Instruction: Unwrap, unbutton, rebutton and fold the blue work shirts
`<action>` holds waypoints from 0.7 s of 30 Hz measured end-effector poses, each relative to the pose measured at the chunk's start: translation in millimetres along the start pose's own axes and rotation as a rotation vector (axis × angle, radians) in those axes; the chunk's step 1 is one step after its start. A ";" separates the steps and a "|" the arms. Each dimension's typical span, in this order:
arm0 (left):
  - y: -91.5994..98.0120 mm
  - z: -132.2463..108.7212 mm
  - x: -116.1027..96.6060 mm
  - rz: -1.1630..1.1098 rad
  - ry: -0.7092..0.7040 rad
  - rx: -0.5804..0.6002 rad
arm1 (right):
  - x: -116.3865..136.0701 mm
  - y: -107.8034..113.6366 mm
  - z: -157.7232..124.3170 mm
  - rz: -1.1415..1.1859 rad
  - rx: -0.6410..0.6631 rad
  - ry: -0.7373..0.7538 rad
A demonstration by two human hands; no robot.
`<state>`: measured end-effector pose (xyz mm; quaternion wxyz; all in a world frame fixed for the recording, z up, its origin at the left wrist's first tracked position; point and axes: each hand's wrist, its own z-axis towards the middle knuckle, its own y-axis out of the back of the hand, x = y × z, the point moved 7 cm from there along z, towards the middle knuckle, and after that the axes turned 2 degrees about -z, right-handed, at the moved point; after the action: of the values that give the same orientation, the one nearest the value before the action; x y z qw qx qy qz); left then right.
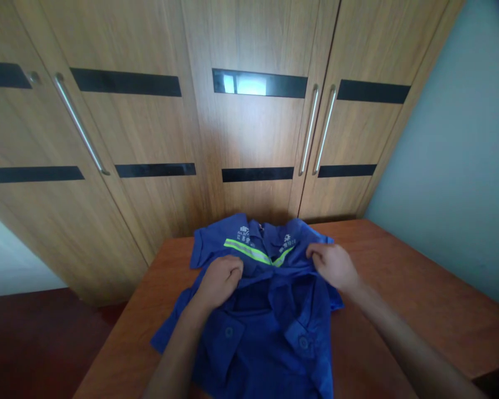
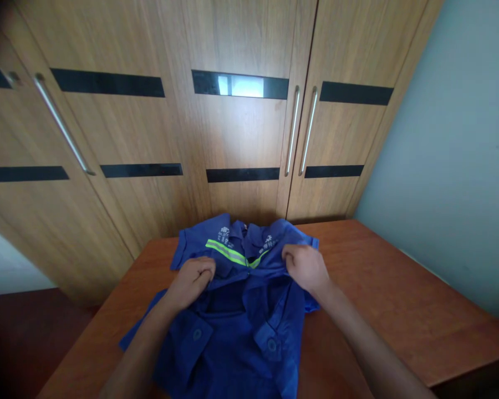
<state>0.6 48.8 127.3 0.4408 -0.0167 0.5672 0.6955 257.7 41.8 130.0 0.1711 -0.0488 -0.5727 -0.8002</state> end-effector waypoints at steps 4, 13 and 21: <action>-33.9 -7.7 15.7 0.210 0.130 0.254 | -14.3 -48.0 -25.1 -0.188 0.317 -0.131; -34.6 -3.2 -25.0 0.243 0.001 0.044 | 88.3 -21.7 -22.3 -0.068 0.079 0.321; -57.5 -5.4 -25.7 0.242 0.078 0.050 | 78.2 -63.9 -13.3 -0.055 0.171 0.142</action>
<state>50.0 27.3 94.3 0.3314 0.0359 0.5990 0.7281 165.0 30.6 89.5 0.1929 0.0387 -0.6264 -0.7542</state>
